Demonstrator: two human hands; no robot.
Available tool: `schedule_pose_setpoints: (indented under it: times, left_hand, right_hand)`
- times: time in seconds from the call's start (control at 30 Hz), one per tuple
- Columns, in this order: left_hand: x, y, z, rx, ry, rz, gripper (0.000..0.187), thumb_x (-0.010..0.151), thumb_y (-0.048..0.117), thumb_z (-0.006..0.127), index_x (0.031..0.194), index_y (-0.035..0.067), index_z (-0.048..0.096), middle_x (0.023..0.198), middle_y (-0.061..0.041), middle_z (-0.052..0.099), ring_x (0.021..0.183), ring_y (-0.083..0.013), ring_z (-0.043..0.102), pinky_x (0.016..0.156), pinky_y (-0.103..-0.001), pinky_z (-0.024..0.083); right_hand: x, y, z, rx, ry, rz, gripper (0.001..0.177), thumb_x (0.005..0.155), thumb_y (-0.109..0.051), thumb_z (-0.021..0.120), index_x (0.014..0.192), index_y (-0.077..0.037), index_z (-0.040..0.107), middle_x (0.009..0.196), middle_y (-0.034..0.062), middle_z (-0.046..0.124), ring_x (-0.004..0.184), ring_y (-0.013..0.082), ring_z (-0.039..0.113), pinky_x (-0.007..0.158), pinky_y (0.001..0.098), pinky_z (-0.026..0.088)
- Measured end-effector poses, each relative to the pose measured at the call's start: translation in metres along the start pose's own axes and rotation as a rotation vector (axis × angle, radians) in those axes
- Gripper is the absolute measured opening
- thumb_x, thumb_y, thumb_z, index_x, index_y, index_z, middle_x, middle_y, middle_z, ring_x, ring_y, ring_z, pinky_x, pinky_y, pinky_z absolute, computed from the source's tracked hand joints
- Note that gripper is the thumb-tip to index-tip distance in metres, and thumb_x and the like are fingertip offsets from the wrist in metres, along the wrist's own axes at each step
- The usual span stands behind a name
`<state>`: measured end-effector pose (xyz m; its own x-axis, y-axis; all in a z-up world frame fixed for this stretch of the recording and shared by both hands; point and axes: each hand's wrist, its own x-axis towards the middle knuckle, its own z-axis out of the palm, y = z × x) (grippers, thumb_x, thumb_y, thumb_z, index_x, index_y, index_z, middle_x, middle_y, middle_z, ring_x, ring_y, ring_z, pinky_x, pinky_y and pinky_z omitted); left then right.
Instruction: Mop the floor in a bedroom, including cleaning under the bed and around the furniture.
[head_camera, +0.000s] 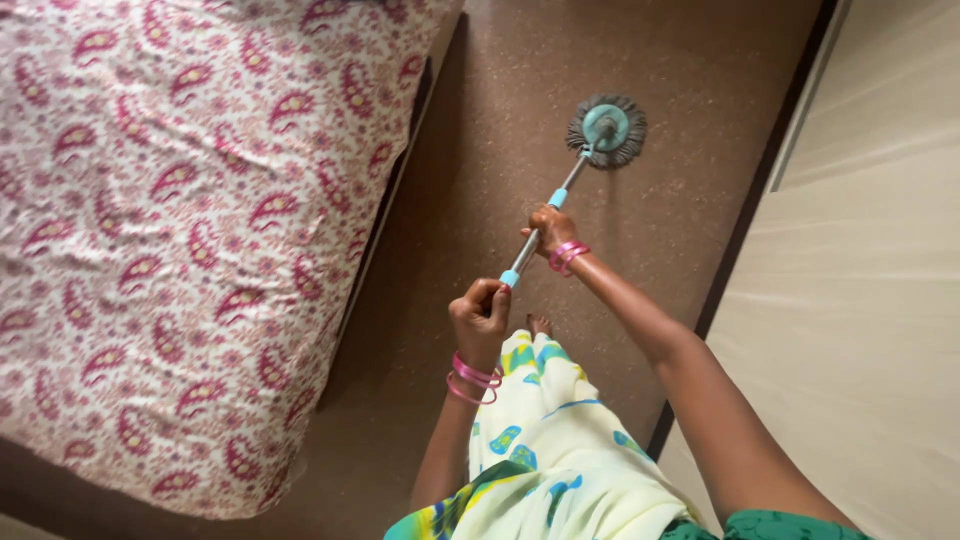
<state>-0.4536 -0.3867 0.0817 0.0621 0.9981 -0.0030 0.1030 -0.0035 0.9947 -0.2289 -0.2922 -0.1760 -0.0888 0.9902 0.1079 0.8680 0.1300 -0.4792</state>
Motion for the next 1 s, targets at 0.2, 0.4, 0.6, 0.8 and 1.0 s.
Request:
schedule_pose_setpoints:
  times: [0.2, 0.4, 0.6, 0.8, 1.0]
  left_hand:
    - [-0.059, -0.005, -0.112, 0.035, 0.153, 0.025, 0.012, 0.095, 0.007, 0.071, 0.087, 0.000, 0.069, 0.065, 0.004, 0.054, 0.060, -0.0025, 0.042, 0.052, -0.023, 0.034]
    - [-0.127, 0.004, -0.231, 0.067, 0.277, 0.168, 0.016, 0.103, 0.013, 0.068, 0.090, 0.002, 0.066, 0.073, 0.004, 0.056, 0.069, -0.0029, 0.046, 0.060, -0.024, 0.039]
    - [-0.172, 0.044, -0.307, -0.266, 0.390, 0.080, 0.016, 0.104, 0.009, 0.061, 0.090, 0.002, 0.064, 0.063, 0.001, 0.053, 0.052, -0.0058, 0.046, 0.050, -0.024, 0.036]
    - [-0.183, 0.061, -0.331, -0.478, 0.408, 0.292, 0.015, 0.106, 0.008, 0.059, 0.092, 0.001, 0.060, 0.061, -0.002, 0.050, 0.044, -0.0084, 0.039, 0.044, -0.026, 0.033]
    - [-0.162, 0.037, -0.324, -0.487, 0.290, 0.195, 0.025, 0.109, 0.014, 0.062, 0.087, 0.004, 0.055, 0.057, -0.003, 0.049, 0.044, -0.0090, 0.042, 0.044, -0.025, 0.032]
  right_hand:
    - [0.006, -0.121, 0.071, 0.118, 0.010, -0.248, 0.030, 0.079, -0.027, 0.082, 0.070, -0.008, 0.061, 0.080, 0.0140, 0.061, 0.080, 0.0362, 0.065, 0.065, 0.0489, 0.054]
    - [-0.011, -0.275, 0.116, 0.199, -0.046, -0.405, 0.027, 0.076, -0.026, 0.079, 0.070, -0.009, 0.060, 0.079, 0.0108, 0.063, 0.083, 0.0341, 0.067, 0.069, 0.0473, 0.055]
    - [-0.037, -0.399, 0.111, 0.312, -0.136, -0.501, 0.028, 0.077, -0.031, 0.080, 0.069, -0.012, 0.061, 0.076, 0.0090, 0.064, 0.076, 0.0327, 0.067, 0.066, 0.0454, 0.055]
    - [-0.061, -0.431, 0.086, 0.221, -0.144, -0.458, 0.026, 0.077, -0.031, 0.080, 0.073, -0.012, 0.062, 0.081, 0.0072, 0.067, 0.080, 0.0332, 0.069, 0.064, 0.0471, 0.054]
    - [-0.059, -0.384, 0.103, 0.149, -0.067, -0.380, 0.018, 0.071, -0.024, 0.078, 0.076, -0.014, 0.063, 0.082, 0.0054, 0.068, 0.083, 0.0305, 0.070, 0.066, 0.0459, 0.056]
